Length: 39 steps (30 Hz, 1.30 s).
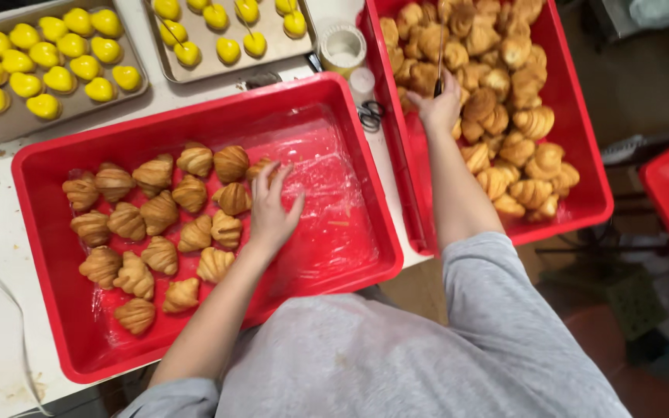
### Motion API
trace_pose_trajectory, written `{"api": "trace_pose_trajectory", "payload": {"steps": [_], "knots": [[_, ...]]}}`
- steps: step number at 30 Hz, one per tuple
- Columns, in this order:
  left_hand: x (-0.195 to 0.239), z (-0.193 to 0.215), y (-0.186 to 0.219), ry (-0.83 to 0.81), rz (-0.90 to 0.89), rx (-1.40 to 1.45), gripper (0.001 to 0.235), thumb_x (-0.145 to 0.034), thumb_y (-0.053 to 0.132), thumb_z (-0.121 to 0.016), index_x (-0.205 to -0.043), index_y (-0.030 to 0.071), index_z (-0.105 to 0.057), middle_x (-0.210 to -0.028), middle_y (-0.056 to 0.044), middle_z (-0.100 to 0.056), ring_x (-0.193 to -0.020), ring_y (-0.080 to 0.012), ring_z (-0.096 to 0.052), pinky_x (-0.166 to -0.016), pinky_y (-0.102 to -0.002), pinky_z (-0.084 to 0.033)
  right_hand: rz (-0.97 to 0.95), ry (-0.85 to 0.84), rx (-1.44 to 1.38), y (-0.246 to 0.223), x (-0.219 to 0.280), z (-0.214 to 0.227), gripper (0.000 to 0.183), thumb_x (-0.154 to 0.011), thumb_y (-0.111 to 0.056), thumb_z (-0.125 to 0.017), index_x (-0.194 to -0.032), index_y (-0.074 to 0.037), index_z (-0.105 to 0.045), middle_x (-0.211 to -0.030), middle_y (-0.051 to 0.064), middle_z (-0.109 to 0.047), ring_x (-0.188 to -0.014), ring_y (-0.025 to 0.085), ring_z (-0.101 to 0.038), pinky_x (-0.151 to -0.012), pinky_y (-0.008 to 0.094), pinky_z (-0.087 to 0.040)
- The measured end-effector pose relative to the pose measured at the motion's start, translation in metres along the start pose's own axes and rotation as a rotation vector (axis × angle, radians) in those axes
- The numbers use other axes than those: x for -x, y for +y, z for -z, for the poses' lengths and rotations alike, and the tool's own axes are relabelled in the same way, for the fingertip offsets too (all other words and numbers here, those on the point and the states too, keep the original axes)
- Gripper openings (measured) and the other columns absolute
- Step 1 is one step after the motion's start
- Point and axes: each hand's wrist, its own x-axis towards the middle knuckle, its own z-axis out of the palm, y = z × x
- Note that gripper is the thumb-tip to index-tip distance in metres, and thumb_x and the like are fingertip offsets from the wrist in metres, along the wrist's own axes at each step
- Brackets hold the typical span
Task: The person uses a knife to slice croissants in half horizontally. They pick up each croissant from a red tray, cut it, and place the halves into another red tray. The process is repeated for multiple croissants.
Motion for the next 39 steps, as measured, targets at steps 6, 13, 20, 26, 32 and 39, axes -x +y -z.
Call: {"api": "trace_pose_trajectory", "payload": {"steps": [6, 13, 20, 26, 32, 39], "knots": [[0.002, 0.0, 0.018, 0.078, 0.041, 0.054, 0.049, -0.089, 0.017, -0.076, -0.133, 0.006, -0.059, -0.143, -0.018, -0.05, -0.135, -0.0377, -0.048, -0.114, -0.047, -0.042, 0.032, -0.083, -0.081, -0.001, -0.019, -0.006, 0.066, -0.077, -0.029, -0.092, -0.132, -0.007, -0.063, -0.118, 0.015, -0.068, -0.108, 0.031, -0.066, -0.093, 0.04, -0.054], [-0.011, -0.013, 0.038, -0.021, 0.311, 0.533, 0.041, -0.098, 0.028, -0.07, -0.134, 0.009, -0.065, -0.137, -0.012, -0.062, -0.128, -0.0254, -0.062, -0.11, -0.04, -0.051, -0.698, -0.719, -1.156, -0.08, 0.04, 0.077, 0.047, -0.101, -0.056, -0.059, -0.096, -0.009, -0.059, -0.059, 0.001, -0.047, -0.041, 0.014, -0.045, -0.04, 0.029, -0.034], [-0.013, -0.004, 0.056, -0.098, 0.151, 1.258, 0.064, -0.107, 0.034, -0.067, -0.158, 0.005, -0.039, -0.15, -0.008, -0.053, -0.137, -0.0184, -0.053, -0.115, -0.034, -0.047, -0.873, -1.334, -0.976, -0.194, 0.156, 0.134, 0.063, -0.1, -0.066, -0.034, -0.104, -0.01, -0.064, -0.066, 0.007, -0.061, -0.039, 0.006, -0.035, -0.038, 0.022, -0.028], [0.002, 0.025, 0.04, -0.038, 0.311, 1.165, 0.076, -0.09, 0.012, -0.08, -0.153, 0.002, -0.04, -0.134, -0.015, -0.056, -0.122, -0.0191, -0.059, -0.103, -0.036, -0.054, -0.703, -1.061, -1.06, -0.227, 0.209, 0.143, 0.032, -0.104, -0.04, -0.059, -0.102, -0.008, -0.054, -0.068, 0.001, -0.053, -0.049, 0.008, -0.042, -0.043, 0.026, -0.034], [0.032, 0.057, 0.002, -0.285, 0.419, 1.578, 0.064, -0.104, 0.023, -0.072, -0.158, -0.005, -0.049, -0.126, -0.019, -0.065, -0.074, -0.0105, -0.046, -0.065, -0.022, -0.045, -0.549, -0.891, -1.026, -0.256, 0.254, 0.143, 0.028, -0.091, -0.021, -0.079, -0.103, -0.004, -0.061, -0.07, -0.002, -0.054, -0.051, 0.005, -0.044, -0.045, 0.024, -0.034], [0.046, 0.088, -0.009, -0.536, 0.529, 1.506, 0.055, -0.094, 0.028, -0.067, -0.14, 0.005, -0.046, -0.124, -0.01, -0.063, -0.112, -0.0242, -0.067, -0.09, -0.047, -0.059, -0.472, -0.901, -0.709, -0.283, 0.275, 0.136, 0.034, -0.099, -0.034, -0.069, -0.101, -0.001, -0.064, -0.069, 0.0, -0.053, -0.052, 0.008, -0.046, -0.045, 0.026, -0.037]]}}
